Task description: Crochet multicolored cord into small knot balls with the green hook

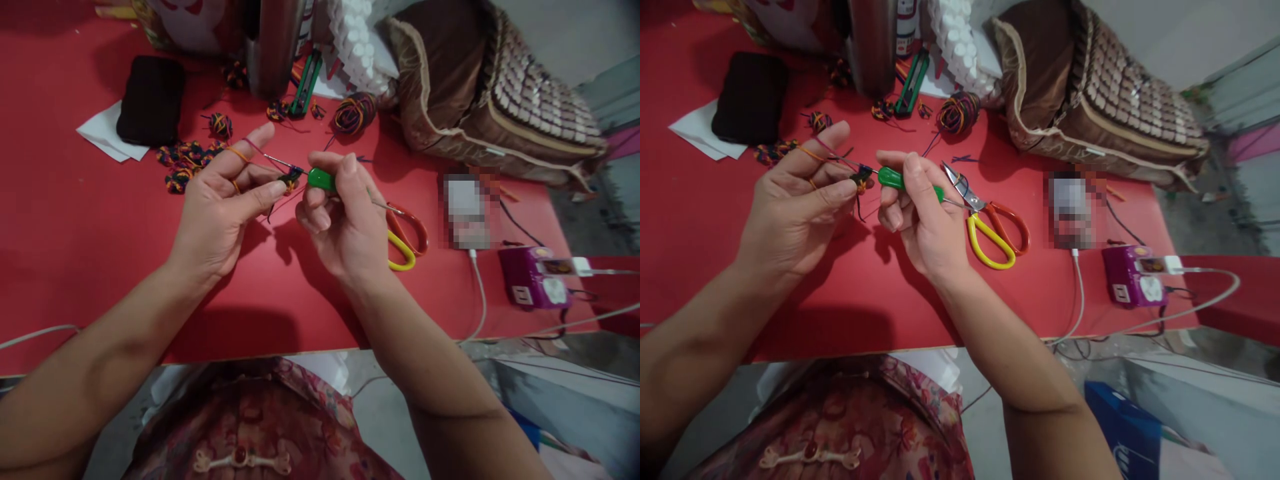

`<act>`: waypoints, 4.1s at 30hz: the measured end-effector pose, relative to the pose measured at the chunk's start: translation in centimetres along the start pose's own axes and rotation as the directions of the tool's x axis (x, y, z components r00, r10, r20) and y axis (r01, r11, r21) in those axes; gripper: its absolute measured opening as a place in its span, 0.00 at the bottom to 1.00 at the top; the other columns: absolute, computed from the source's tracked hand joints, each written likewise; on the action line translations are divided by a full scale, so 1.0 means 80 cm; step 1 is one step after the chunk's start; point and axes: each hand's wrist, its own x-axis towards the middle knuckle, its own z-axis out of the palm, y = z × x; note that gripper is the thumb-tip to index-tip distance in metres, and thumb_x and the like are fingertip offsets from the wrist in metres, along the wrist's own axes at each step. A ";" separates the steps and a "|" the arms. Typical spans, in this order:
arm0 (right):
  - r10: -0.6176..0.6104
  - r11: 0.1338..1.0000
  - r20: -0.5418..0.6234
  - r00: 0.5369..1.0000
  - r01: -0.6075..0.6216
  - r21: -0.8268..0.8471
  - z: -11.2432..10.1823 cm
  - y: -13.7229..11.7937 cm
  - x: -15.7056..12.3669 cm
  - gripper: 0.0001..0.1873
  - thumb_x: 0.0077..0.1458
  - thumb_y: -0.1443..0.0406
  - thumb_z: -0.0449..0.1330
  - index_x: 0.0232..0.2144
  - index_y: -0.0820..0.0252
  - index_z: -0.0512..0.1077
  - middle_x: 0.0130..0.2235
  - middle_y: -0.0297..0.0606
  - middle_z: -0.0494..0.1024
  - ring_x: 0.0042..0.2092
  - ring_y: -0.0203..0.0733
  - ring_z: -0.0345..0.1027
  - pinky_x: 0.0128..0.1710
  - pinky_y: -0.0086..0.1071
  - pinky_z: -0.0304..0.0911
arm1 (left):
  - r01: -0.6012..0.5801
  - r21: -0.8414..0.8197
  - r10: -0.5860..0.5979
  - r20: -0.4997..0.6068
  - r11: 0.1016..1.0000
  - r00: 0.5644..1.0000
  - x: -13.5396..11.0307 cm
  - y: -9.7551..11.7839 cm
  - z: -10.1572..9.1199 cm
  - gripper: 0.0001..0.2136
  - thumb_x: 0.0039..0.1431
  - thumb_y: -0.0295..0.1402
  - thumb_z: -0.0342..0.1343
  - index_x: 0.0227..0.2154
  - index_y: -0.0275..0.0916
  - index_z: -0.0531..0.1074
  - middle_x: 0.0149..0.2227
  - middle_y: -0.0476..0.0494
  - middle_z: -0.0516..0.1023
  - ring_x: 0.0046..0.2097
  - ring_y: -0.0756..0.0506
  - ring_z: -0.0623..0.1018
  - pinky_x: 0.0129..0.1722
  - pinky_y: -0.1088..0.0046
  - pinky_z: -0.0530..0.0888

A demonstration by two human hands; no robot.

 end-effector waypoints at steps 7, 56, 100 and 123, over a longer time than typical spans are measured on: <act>-0.008 0.997 0.014 1.000 0.009 -0.072 -0.002 0.001 -0.002 0.19 0.63 0.42 0.74 0.40 0.47 0.86 0.26 0.27 0.77 0.21 0.32 0.59 0.21 0.31 0.63 | 0.015 -0.024 -0.015 0.004 1.000 1.000 0.006 0.005 0.001 0.17 0.55 0.19 0.77 0.44 0.44 0.88 0.33 0.53 0.87 0.37 0.50 0.84 0.42 0.72 0.84; -0.297 0.843 -0.010 0.955 0.257 -0.472 -0.002 -0.022 -0.025 0.12 0.67 0.46 0.72 0.38 0.41 0.90 0.30 0.35 0.78 0.31 0.41 0.70 0.34 0.39 0.73 | 0.134 -0.046 -0.131 0.050 0.990 0.990 0.015 0.024 -0.015 0.26 0.47 0.22 0.82 0.49 0.38 0.83 0.27 0.54 0.81 0.32 0.48 0.80 0.34 0.69 0.78; -0.059 0.990 0.014 0.998 0.060 -0.128 -0.004 0.008 -0.010 0.14 0.67 0.45 0.70 0.43 0.42 0.87 0.30 0.30 0.81 0.24 0.35 0.65 0.26 0.34 0.71 | 0.005 0.163 -0.009 0.021 0.987 1.000 0.005 0.012 -0.009 0.25 0.53 0.32 0.84 0.53 0.53 0.85 0.39 0.50 0.85 0.61 0.34 0.87 0.49 0.63 0.87; -0.212 0.963 0.105 0.972 0.226 -0.148 -0.008 0.001 -0.007 0.09 0.68 0.52 0.73 0.43 0.46 0.89 0.29 0.29 0.84 0.20 0.30 0.66 0.23 0.30 0.70 | -0.118 0.015 0.116 0.129 0.993 0.985 0.012 -0.006 -0.013 0.26 0.47 0.35 0.87 0.51 0.51 0.89 0.31 0.54 0.83 0.35 0.49 0.84 0.39 0.74 0.85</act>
